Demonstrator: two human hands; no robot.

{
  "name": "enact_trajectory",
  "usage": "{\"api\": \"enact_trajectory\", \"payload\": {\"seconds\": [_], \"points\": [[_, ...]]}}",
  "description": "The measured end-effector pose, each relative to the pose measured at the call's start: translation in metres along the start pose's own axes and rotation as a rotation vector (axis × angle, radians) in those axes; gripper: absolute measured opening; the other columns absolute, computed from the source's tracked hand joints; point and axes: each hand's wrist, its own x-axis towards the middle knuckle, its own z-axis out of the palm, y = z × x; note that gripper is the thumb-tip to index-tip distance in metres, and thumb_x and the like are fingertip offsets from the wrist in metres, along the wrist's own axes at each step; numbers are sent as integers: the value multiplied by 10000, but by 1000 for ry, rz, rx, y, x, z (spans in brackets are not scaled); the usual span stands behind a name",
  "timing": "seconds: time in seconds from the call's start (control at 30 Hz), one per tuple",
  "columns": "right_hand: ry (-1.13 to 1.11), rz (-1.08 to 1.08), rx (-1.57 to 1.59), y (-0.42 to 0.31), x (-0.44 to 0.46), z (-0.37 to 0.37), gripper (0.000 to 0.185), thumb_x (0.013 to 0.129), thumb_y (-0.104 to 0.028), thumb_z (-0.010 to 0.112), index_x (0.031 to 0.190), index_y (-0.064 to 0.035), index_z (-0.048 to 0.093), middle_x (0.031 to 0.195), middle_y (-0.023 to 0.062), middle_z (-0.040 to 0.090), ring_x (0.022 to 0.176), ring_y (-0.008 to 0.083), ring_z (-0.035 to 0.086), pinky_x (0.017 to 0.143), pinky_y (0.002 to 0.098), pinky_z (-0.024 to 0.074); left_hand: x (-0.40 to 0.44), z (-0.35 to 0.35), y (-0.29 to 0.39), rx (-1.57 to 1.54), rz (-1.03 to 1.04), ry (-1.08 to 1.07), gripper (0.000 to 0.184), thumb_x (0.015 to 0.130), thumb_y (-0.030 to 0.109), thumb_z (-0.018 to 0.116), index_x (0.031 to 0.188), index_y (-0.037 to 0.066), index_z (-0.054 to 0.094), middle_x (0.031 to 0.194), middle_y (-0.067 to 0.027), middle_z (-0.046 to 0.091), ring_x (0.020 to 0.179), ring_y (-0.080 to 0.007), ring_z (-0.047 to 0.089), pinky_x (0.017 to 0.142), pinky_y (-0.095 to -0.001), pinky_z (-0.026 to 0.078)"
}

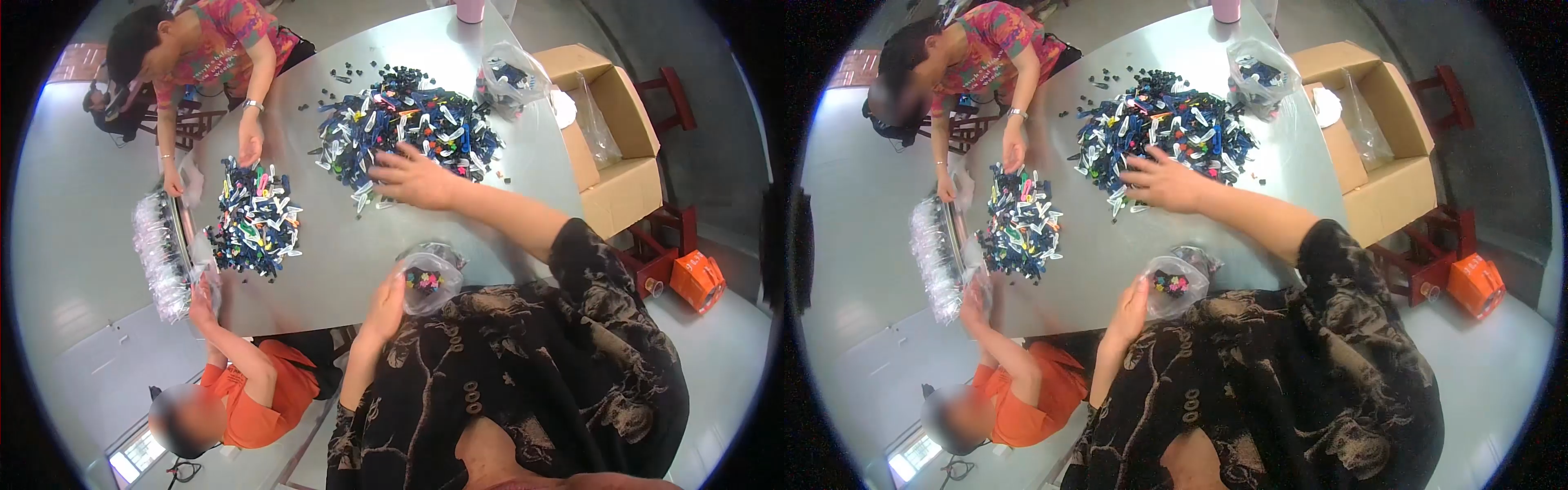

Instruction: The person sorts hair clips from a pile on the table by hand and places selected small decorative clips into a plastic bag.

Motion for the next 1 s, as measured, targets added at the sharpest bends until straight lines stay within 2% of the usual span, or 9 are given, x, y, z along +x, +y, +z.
{"api": "enact_trajectory", "payload": {"seconds": [0.1, 0.2, 0.37, 0.47, 0.6, 0.8, 0.87, 0.9, 1.0], "points": [[83, 232, 79, 8, -19, -60, 509, 828, -235, 723, 1318, -180, 597, 1451, 80, 506, 1399, 326, 410, 1155, 554, 300, -3, 1, 4, -56, -90, 22, 476, 1078, 215, 312, 1448, -48, 455, 1458, -199, 511, 1379, -275, 456, 1170, -354, 306], [178, 519, 96, 17, -86, -82, 703, 770, -248, 774, 1419, -138, 527, 1494, 137, 459, 1411, 377, 381, 1158, 535, 299, -2, 1, -10, -134, 56, 63, 515, 1087, 326, 375, 1469, -12, 446, 1427, -153, 542, 1334, -238, 481, 1137, -342, 322], [-66, 848, -27, -1, -181, -73, 1025, 708, -442, 819, 1550, -123, 329, 1599, 208, 275, 1487, 429, 225, 1208, 547, 180, -7, 5, -17, 224, -15, 225, 540, 1030, 271, 518, 1479, -9, 415, 1363, -198, 583, 1225, -277, 588, 1053, -364, 429], [-97, 891, -114, -14, -168, -58, 1105, 688, -506, 824, 1570, -121, 279, 1607, 245, 231, 1490, 466, 184, 1215, 558, 131, -4, 5, -12, 393, -46, 257, 514, 996, 183, 525, 1456, -25, 426, 1297, -259, 604, 1176, -319, 623, 1016, -366, 460], [-54, 908, -31, -27, -110, -44, 1088, 692, -504, 824, 1562, -124, 293, 1610, 264, 189, 1468, 501, 191, 1208, 579, 153, 3, 5, -12, 423, -47, 243, 516, 960, 141, 527, 1438, -32, 435, 1267, -299, 601, 1183, -352, 619, 1015, -379, 461], [214, 885, 130, -19, -56, -7, 798, 813, -149, 760, 1516, -142, 382, 1613, 238, 186, 1438, 513, 233, 1191, 533, 254, 0, 1, -10, 286, -6, 238, 578, 956, 177, 569, 1479, 0, 400, 1334, -278, 583, 1261, -338, 577, 1033, -389, 455], [231, 935, 148, -11, -44, 6, 741, 828, -127, 741, 1494, -145, 417, 1610, 229, 195, 1437, 510, 238, 1187, 529, 261, -4, -1, -7, 187, -11, 166, 692, 962, 305, 630, 1520, 16, 341, 1355, -303, 556, 1237, -376, 580, 1025, -424, 461], [295, 913, 125, -10, -36, 7, 649, 843, -93, 713, 1444, -123, 468, 1599, 236, 217, 1424, 508, 266, 1182, 524, 271, -8, -4, 0, 111, -71, 152, 800, 944, 406, 668, 1550, 39, 296, 1362, -285, 543, 1248, -336, 560, 1037, -413, 455], [303, 933, 176, -9, -15, 2, 565, 854, -71, 684, 1390, -95, 506, 1589, 244, 244, 1415, 482, 305, 1171, 508, 292, -8, -19, -26, -157, -36, 154, 807, 941, 409, 667, 1554, 46, 290, 1320, -277, 555, 1216, -305, 571, 1022, -393, 462]]}}
